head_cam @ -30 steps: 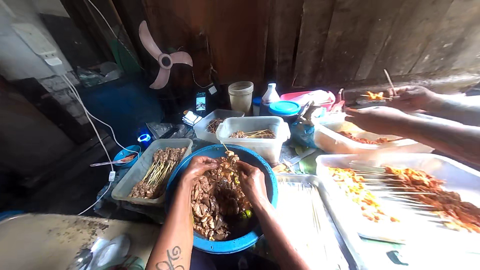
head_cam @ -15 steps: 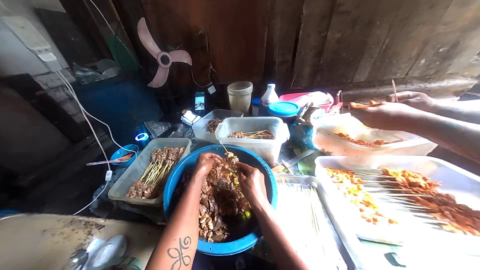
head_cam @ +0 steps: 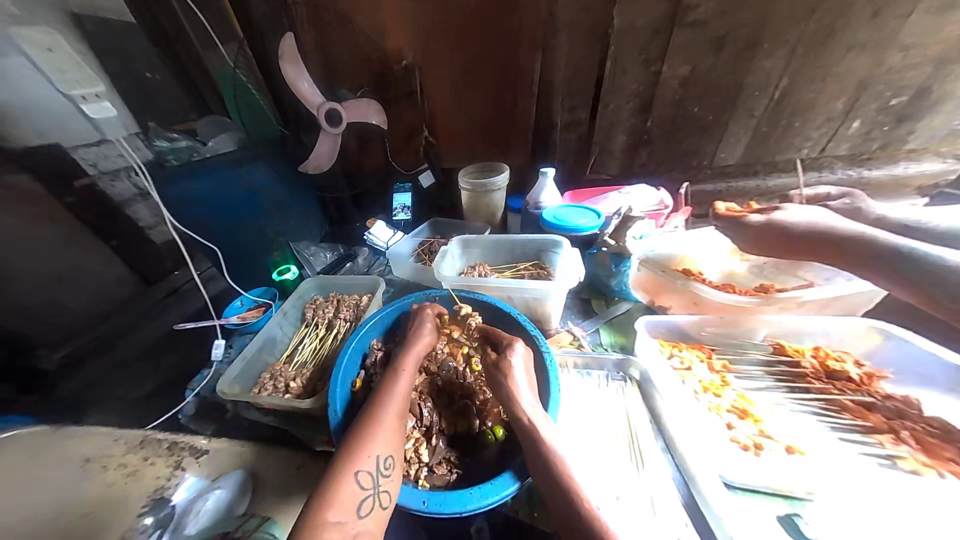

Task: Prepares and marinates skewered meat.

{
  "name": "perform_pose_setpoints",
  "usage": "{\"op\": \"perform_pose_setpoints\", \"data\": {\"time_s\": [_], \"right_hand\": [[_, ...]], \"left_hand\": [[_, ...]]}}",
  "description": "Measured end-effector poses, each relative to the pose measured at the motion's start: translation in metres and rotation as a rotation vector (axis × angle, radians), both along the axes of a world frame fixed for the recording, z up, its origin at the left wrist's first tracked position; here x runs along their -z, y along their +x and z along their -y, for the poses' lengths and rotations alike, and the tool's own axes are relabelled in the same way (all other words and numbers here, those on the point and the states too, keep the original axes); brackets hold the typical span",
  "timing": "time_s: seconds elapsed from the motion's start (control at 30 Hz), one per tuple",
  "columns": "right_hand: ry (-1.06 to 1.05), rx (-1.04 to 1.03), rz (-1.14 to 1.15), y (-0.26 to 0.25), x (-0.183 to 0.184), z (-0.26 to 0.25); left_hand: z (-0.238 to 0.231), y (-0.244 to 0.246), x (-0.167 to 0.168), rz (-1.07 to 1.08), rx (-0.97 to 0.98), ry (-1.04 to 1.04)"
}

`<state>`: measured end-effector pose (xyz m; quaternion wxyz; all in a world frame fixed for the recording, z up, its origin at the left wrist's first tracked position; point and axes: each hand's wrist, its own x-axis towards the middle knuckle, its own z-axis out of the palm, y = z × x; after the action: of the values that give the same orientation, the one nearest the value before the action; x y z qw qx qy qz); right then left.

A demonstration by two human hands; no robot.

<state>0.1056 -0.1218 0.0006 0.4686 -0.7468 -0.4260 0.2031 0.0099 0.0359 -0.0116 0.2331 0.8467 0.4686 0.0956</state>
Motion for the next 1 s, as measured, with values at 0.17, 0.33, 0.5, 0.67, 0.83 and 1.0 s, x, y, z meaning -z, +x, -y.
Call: {"op": "perform_pose_setpoints", "data": {"time_s": [0.17,0.33,0.5,0.67,0.83,1.0], "right_hand": [[-0.030,0.013,-0.015,0.001,-0.001,0.004],[-0.045,-0.005,-0.028,0.002,-0.001,0.001],[-0.048,0.005,-0.029,0.001,-0.001,0.002],[-0.083,-0.005,-0.032,0.003,-0.004,0.001],[-0.070,-0.015,-0.023,0.002,-0.002,0.001],[-0.129,-0.037,-0.008,0.003,-0.001,0.002]], "left_hand": [[-0.002,0.014,0.014,-0.052,0.061,-0.131],[-0.012,-0.004,0.003,0.394,-0.070,-0.247],[0.005,0.015,0.014,-0.252,0.048,-0.068],[-0.011,0.007,0.006,0.238,-0.016,-0.289],[-0.005,-0.013,-0.008,0.704,-0.197,-0.459],[0.005,-0.009,-0.008,0.940,-0.335,-0.610]]}}
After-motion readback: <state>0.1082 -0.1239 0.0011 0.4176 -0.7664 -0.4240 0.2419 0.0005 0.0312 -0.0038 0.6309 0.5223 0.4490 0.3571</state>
